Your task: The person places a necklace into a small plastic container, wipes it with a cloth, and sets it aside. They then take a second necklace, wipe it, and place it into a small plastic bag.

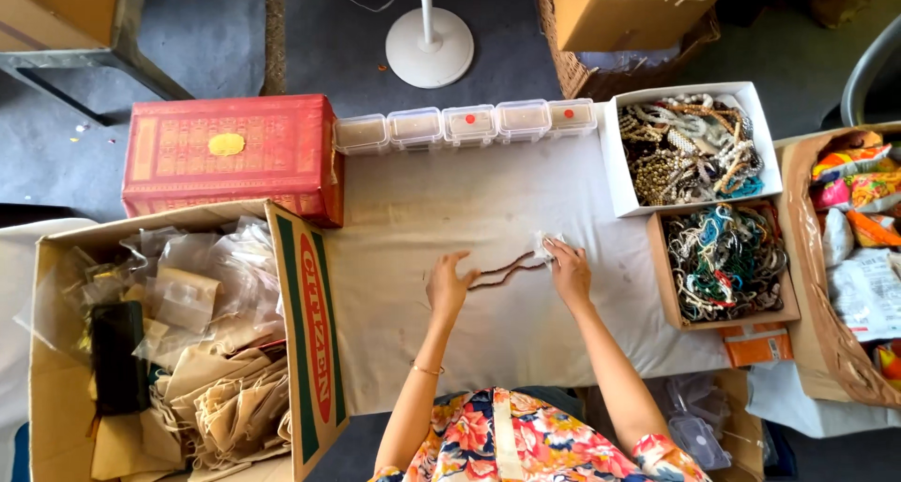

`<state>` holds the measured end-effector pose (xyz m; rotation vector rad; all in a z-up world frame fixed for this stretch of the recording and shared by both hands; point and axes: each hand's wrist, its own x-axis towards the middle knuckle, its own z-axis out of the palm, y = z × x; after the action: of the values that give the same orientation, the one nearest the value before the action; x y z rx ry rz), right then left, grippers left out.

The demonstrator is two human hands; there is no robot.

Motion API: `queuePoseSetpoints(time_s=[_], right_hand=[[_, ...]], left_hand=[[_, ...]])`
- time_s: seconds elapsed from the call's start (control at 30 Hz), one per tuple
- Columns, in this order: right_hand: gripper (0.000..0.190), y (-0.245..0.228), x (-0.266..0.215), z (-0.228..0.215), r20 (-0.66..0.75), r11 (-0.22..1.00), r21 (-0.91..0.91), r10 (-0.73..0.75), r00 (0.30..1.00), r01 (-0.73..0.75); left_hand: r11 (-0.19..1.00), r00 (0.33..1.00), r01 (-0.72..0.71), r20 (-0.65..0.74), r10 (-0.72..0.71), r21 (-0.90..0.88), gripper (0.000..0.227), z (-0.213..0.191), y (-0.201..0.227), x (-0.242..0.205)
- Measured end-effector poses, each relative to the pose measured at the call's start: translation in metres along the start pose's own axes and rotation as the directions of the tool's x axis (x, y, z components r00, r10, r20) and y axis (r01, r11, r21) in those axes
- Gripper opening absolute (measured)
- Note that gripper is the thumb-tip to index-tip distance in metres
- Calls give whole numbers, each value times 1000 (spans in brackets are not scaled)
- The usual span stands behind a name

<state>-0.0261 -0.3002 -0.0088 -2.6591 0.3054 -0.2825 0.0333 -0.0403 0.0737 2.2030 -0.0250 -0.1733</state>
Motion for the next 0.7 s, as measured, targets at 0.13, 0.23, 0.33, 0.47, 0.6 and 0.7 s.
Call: queuePoseSetpoints(time_s=[0.13, 0.23, 0.33, 0.47, 0.6, 0.7], right_hand=[[46, -36, -13, 19, -196, 995, 104, 8, 981, 12], [47, -77, -36, 46, -171, 987, 67, -130, 977, 143], [48, -80, -51, 64, -9, 944, 94, -316, 949, 315], [51, -28, -40, 38, 32, 960, -117, -251, 968, 252], [41, 41, -18, 13, -133, 980, -157, -145, 980, 124], [48, 37, -5, -14, -99, 971, -223, -109, 989, 85]], left_hand=[[983, 999, 17, 31, -23, 180, 53, 44, -59, -27], [988, 997, 17, -75, -5, 152, 26, 51, -67, -36], [966, 994, -24, -94, 50, 257, 24, 49, -65, -35], [987, 991, 104, -101, -92, 121, 8, 41, -54, -35], [991, 993, 95, -80, -88, 91, 8, 39, -57, -35], [991, 990, 134, -47, -134, 0, 15, 39, -59, -30]])
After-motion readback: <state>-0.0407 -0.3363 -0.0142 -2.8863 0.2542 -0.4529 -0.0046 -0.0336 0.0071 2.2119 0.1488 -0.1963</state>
